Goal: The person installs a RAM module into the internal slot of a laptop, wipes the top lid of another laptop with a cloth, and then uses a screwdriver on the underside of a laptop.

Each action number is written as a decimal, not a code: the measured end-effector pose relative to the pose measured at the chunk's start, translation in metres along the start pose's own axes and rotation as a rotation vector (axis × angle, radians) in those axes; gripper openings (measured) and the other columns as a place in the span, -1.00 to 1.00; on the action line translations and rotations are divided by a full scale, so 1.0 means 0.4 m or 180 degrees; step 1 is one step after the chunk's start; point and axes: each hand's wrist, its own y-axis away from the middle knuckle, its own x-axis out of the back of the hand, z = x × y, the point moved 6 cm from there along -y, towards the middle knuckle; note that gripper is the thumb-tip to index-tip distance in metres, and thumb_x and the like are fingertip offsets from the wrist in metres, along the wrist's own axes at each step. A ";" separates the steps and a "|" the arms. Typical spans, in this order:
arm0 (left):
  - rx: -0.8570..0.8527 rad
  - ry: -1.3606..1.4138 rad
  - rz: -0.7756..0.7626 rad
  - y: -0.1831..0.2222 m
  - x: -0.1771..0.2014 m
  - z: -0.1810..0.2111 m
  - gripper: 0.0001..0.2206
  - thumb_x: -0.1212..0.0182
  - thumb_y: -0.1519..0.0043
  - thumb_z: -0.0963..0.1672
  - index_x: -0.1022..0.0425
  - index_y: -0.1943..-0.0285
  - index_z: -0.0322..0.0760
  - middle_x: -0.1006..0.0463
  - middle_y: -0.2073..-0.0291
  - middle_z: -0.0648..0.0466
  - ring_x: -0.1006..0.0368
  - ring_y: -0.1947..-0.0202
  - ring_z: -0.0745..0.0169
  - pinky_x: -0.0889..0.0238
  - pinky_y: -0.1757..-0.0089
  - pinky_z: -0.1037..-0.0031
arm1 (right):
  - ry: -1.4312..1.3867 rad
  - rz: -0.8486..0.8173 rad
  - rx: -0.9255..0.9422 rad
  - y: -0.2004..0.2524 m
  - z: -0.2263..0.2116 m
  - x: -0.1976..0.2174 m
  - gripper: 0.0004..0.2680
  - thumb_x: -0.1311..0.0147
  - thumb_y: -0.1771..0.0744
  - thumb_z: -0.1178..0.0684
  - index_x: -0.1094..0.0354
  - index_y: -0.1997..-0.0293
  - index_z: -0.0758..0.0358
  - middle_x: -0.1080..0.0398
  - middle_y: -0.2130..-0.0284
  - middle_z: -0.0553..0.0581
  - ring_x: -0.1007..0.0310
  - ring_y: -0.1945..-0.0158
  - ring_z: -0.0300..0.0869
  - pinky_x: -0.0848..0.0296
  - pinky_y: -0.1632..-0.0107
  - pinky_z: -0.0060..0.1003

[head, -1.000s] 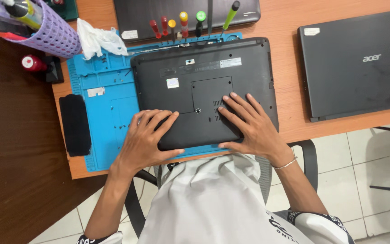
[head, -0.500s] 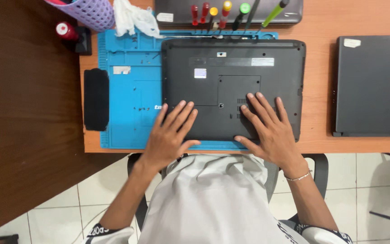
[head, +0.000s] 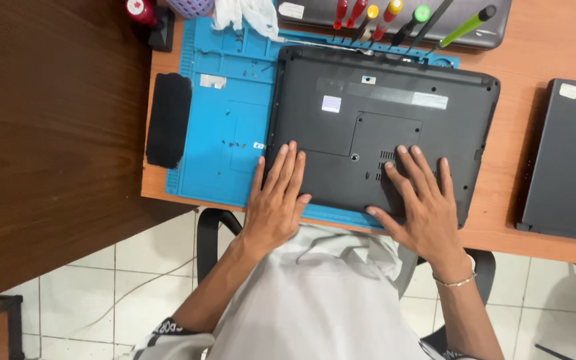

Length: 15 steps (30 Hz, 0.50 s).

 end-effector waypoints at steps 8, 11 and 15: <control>-0.0284 0.0282 -0.0417 -0.017 0.045 -0.064 -0.42 -0.18 -0.30 -0.14 -0.14 -0.53 -0.22 -0.09 -0.53 0.11 0.06 -0.52 0.21 0.34 -0.40 -0.15 | -0.0052 0.0007 -0.0006 -0.004 0.002 -0.001 -0.46 -0.16 -0.29 -0.32 -0.31 -0.31 0.25 -0.18 -0.40 0.24 -0.04 -0.52 0.07 0.10 -0.51 0.26; -0.0273 0.0057 -0.0456 -0.021 0.052 -0.053 -0.43 -0.13 -0.33 -0.11 -0.11 -0.55 -0.21 -0.06 -0.54 0.12 0.09 -0.54 0.21 0.35 -0.40 -0.16 | -0.0078 -0.0011 -0.0026 -0.002 0.002 -0.002 -0.46 -0.16 -0.29 -0.32 -0.30 -0.31 0.26 -0.18 -0.41 0.24 -0.04 -0.52 0.07 0.11 -0.51 0.25; -0.0297 -0.0224 -0.0460 -0.029 0.053 -0.017 -0.42 -0.06 -0.36 -0.08 -0.05 -0.57 -0.30 0.01 -0.56 0.04 0.13 -0.55 0.15 0.35 -0.39 -0.16 | -0.0076 -0.0008 0.0000 0.003 0.004 0.003 -0.45 -0.18 -0.28 -0.32 -0.30 -0.30 0.26 -0.17 -0.41 0.27 -0.04 -0.52 0.07 0.11 -0.50 0.25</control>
